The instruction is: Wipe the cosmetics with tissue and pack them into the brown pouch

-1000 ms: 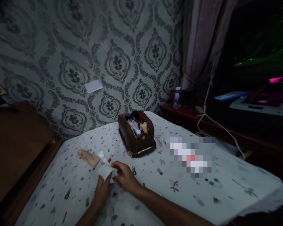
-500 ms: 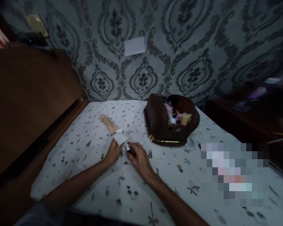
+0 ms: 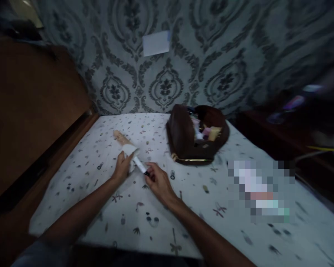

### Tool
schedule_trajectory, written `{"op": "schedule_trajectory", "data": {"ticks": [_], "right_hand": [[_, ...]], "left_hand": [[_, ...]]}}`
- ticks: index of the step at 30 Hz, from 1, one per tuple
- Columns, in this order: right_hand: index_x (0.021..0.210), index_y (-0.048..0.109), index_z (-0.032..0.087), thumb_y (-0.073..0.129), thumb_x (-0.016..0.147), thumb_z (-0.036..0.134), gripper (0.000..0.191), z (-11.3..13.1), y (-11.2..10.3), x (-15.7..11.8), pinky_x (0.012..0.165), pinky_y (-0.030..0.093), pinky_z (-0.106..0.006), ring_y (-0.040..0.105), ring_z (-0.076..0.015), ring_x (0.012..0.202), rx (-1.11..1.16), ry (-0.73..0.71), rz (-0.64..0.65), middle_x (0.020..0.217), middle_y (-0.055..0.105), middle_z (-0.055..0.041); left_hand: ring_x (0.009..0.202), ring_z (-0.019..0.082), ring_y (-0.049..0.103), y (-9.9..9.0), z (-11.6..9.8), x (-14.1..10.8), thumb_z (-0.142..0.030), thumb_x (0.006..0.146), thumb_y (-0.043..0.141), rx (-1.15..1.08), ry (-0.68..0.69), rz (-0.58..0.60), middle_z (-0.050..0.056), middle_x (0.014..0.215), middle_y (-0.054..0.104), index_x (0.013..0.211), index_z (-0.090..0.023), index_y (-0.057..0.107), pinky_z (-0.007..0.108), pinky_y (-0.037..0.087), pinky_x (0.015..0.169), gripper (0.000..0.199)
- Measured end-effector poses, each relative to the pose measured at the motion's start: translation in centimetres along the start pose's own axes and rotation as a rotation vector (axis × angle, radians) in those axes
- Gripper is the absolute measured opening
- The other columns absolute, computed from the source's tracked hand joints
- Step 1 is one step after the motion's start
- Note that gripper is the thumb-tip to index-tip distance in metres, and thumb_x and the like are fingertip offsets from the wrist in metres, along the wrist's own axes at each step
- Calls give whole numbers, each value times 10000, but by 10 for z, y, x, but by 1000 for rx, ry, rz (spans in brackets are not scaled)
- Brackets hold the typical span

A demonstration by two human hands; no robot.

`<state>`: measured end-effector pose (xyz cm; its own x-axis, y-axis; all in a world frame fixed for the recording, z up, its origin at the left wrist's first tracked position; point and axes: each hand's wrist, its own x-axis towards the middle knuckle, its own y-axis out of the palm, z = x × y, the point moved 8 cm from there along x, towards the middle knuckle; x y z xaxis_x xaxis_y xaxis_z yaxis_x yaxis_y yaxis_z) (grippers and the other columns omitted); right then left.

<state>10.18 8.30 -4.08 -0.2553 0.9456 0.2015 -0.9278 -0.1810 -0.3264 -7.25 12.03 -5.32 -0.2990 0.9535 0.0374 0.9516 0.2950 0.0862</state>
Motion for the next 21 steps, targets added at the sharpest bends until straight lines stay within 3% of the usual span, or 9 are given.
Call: {"op": "schedule_trajectory", "data": {"ticks": [2,5,7,11,13,17,21], "right_hand": [[1019,610,219,584,754,162,272,-3,2,0,631,448,-243,540,-131,680,77,49,10,786,593,23],[893,627,201,614,767,151,137,-4,-5,4,611,444,-214,541,-114,666,52,69,-2,727,589,35],[876,652,188,646,776,154,105,-5,-11,8,593,442,-203,539,-105,644,30,65,8,700,589,41],[840,711,171,699,758,112,102,-3,-14,11,587,448,-197,551,-96,618,-25,13,104,686,609,40],[818,734,171,716,741,84,118,-2,-13,12,612,453,-202,568,-102,650,-65,-22,145,726,633,25],[857,759,189,702,752,58,177,-4,-11,14,668,461,-224,588,-119,717,-124,-63,170,806,653,1],[870,766,184,681,771,72,172,-8,-12,16,732,456,-270,592,-146,764,-121,-78,159,831,641,-23]], "left_hand": [[716,137,541,-4,-7,-1,-393,776,628,36,17,19,-29,747,580,866,-207,553,238,452,685,220],[685,166,538,-8,-31,4,-387,807,536,450,212,80,-12,726,579,881,-202,564,267,451,650,202],[649,185,537,-4,-45,8,-369,800,495,686,326,189,-8,714,582,926,-194,576,291,454,636,230],[1040,265,602,5,-74,-1,-248,831,424,983,563,297,79,1151,621,1227,-197,523,346,490,839,411],[1095,283,594,8,-77,-9,-221,848,421,1146,576,295,99,1252,569,1335,-213,460,347,501,817,489],[876,237,647,19,-60,-25,-139,861,434,1494,437,386,92,1234,535,1328,-275,519,316,506,680,494],[1017,249,611,34,-51,-47,-57,864,417,1629,473,526,102,1169,538,1275,-270,574,315,520,731,488]]}}
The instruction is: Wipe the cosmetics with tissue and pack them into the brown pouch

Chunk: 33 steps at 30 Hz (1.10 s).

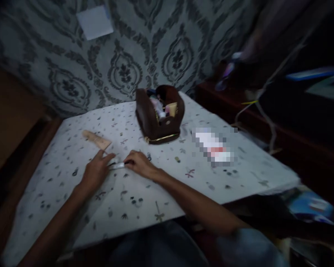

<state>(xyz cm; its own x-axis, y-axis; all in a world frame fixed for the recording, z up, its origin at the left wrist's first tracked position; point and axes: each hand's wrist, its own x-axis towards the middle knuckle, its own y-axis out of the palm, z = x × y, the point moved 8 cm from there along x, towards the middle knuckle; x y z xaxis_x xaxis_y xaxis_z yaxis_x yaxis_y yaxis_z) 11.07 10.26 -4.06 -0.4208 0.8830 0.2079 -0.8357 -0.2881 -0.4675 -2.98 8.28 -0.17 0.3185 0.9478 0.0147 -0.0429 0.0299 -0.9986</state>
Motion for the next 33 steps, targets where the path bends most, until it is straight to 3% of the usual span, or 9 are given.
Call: {"op": "schedule_trajectory", "data": {"ticks": [4,8,11,15,20,27,33], "right_hand": [[831,759,195,697,760,115,123,-3,0,2,710,432,-286,558,-145,704,23,-16,-13,767,607,-6],[830,751,210,684,777,159,100,-1,0,2,679,427,-276,559,-138,675,-68,-32,-14,749,608,3],[830,745,212,676,775,174,96,1,0,2,657,423,-269,560,-137,664,-120,-40,-10,737,609,8],[787,727,198,626,766,127,125,1,0,2,659,414,-268,560,-140,677,-149,-57,5,730,602,6],[789,722,200,635,753,137,114,-1,0,3,648,416,-269,558,-141,666,-143,-51,-3,735,608,5],[797,728,218,677,769,198,61,-2,1,3,626,428,-280,569,-146,659,-110,-51,-1,745,630,-3],[779,722,220,676,771,178,63,0,0,2,626,422,-291,561,-153,659,-120,-51,-2,726,624,-4]], "left_hand": [[1137,293,518,6,-10,-9,-116,872,486,51,124,48,137,1203,514,1395,-206,456,343,538,740,532],[1121,292,488,7,-17,-15,-285,954,468,-45,227,3,154,1199,505,1451,-141,352,392,537,806,531],[1082,252,497,8,-22,-13,-251,997,358,-141,241,-84,122,1185,513,1406,-196,408,364,516,810,415],[1041,210,500,11,-33,-11,-231,1007,350,-230,216,-185,70,1112,539,1246,-231,544,324,479,835,307],[1010,218,492,13,-37,-12,-184,990,391,-247,168,-178,68,1059,543,1102,-210,605,306,459,777,243],[1019,217,504,10,-9,-23,-189,987,395,-180,49,-126,64,1087,549,1101,-221,616,292,447,740,250],[979,205,532,11,30,-38,-257,1016,368,-151,-32,-209,70,1051,566,1100,-219,638,284,457,736,285]]}}
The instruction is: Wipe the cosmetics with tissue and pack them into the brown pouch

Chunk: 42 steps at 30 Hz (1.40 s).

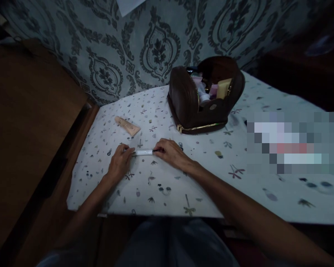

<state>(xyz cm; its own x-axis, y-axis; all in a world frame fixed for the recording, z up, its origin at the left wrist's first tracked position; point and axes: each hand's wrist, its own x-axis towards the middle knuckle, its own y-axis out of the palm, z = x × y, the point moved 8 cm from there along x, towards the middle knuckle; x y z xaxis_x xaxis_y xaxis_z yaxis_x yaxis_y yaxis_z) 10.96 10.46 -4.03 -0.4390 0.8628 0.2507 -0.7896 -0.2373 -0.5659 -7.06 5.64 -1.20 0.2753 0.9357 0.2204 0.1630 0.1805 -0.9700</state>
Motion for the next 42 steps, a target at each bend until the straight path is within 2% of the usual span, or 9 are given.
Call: {"op": "schedule_trajectory", "data": {"ticks": [6,10,16,19,22,25,29,36,42], "right_hand": [[844,727,216,654,803,190,88,2,0,-1,647,431,-290,570,-161,694,7,-16,7,762,625,-8],[897,713,213,633,804,120,154,6,3,-1,674,433,-290,557,-161,707,-18,-70,-6,778,610,-7],[923,726,178,672,815,85,152,14,8,-5,776,440,-261,578,-149,825,-102,-92,79,883,617,-19],[924,726,186,693,842,147,97,12,8,-5,794,432,-249,572,-152,875,-141,-88,117,907,603,-21],[956,715,178,656,876,163,100,16,9,-7,771,427,-260,559,-169,899,-178,-112,140,960,590,-44],[947,710,177,646,874,161,99,17,9,-9,773,426,-274,551,-181,905,-217,-122,151,984,587,-52],[989,709,167,667,857,164,139,15,10,-8,808,435,-277,563,-185,935,-219,-134,149,986,608,-55],[959,706,136,647,840,109,136,9,10,-3,749,417,-282,568,-179,836,-141,-135,75,914,624,-59],[900,702,166,625,846,114,108,12,10,-3,722,411,-270,575,-165,793,-134,-117,108,874,617,-42]], "left_hand": [[931,207,553,2,13,-6,-245,1005,392,7,-32,-48,82,1008,581,1080,-196,667,304,475,760,290],[942,212,557,3,10,-8,-249,1004,377,61,-10,-36,82,1009,588,1089,-193,666,303,482,758,306],[1004,257,549,-4,1,-9,-273,978,373,128,64,-27,114,1111,568,1152,-184,648,350,486,770,337],[1022,272,548,-7,-9,0,-320,983,357,120,104,-53,108,1070,573,1137,-187,657,354,480,745,362],[995,269,553,-7,-32,3,-365,995,349,57,180,-112,105,1046,579,1162,-189,648,345,477,706,384],[1003,266,552,3,-55,2,-340,996,374,23,271,-118,113,1073,581,1201,-197,629,344,486,721,357],[1011,261,549,14,-65,2,-252,985,411,7,289,-129,129,1078,582,1210,-189,620,341,494,744,313],[984,215,543,9,-60,2,-231,1004,393,-22,276,-151,93,1062,578,1190,-205,604,309,479,761,283],[958,195,533,2,-27,-5,-232,1003,407,7,151,-132,65,1014,564,1168,-208,613,282,469,745,265]]}}
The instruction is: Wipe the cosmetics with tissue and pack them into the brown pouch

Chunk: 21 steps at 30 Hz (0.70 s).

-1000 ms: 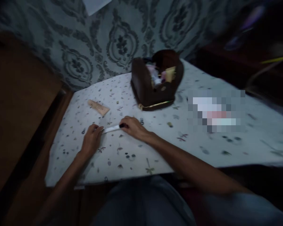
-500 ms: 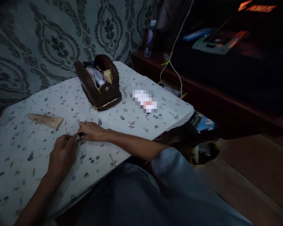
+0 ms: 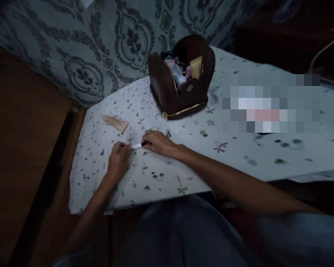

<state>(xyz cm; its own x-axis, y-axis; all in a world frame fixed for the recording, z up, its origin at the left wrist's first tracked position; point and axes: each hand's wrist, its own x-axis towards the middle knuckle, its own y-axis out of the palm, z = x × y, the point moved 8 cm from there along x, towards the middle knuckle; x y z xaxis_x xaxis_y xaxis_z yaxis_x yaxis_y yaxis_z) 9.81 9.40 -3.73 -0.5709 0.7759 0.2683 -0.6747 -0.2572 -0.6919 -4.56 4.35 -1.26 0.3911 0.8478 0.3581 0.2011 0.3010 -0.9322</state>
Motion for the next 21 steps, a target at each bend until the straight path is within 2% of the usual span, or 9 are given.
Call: {"op": "schedule_trajectory", "data": {"ticks": [6,10,13,16,19,21], "right_hand": [[902,698,167,631,834,112,110,1,-2,0,691,425,-267,564,-147,717,13,54,-12,858,617,-36],[934,687,170,614,841,114,131,3,-3,0,677,441,-268,570,-149,708,39,62,-25,846,629,-34],[933,669,187,620,835,134,121,1,-3,-1,665,438,-273,572,-157,709,36,80,-16,810,632,-24],[926,658,190,619,844,176,92,0,-2,-1,671,439,-282,575,-166,720,37,73,-15,817,641,-29],[909,657,186,589,847,161,96,0,-1,-1,703,446,-290,576,-170,747,-3,37,-29,846,630,-37],[900,658,183,563,851,139,116,1,0,-1,730,451,-295,582,-175,781,-38,13,-21,877,617,-46]], "left_hand": [[871,187,540,-5,34,-14,-219,990,421,-23,-91,-2,70,971,562,1128,-172,645,286,469,714,267],[864,190,542,-6,40,-14,-198,980,427,-28,-111,-4,75,967,568,1118,-170,654,291,470,708,267],[918,209,543,-12,27,-10,-199,984,411,-23,-96,-54,89,1006,569,1148,-175,632,312,476,732,276],[960,197,542,-13,-2,-5,-216,997,396,-56,-29,-95,76,1060,562,1218,-216,573,304,479,765,283],[974,190,532,-2,-31,1,-218,1001,398,-39,51,-47,58,1080,561,1253,-246,531,283,472,761,286],[971,197,520,8,-41,5,-207,996,410,6,72,7,55,1061,558,1264,-241,519,277,466,740,291]]}}
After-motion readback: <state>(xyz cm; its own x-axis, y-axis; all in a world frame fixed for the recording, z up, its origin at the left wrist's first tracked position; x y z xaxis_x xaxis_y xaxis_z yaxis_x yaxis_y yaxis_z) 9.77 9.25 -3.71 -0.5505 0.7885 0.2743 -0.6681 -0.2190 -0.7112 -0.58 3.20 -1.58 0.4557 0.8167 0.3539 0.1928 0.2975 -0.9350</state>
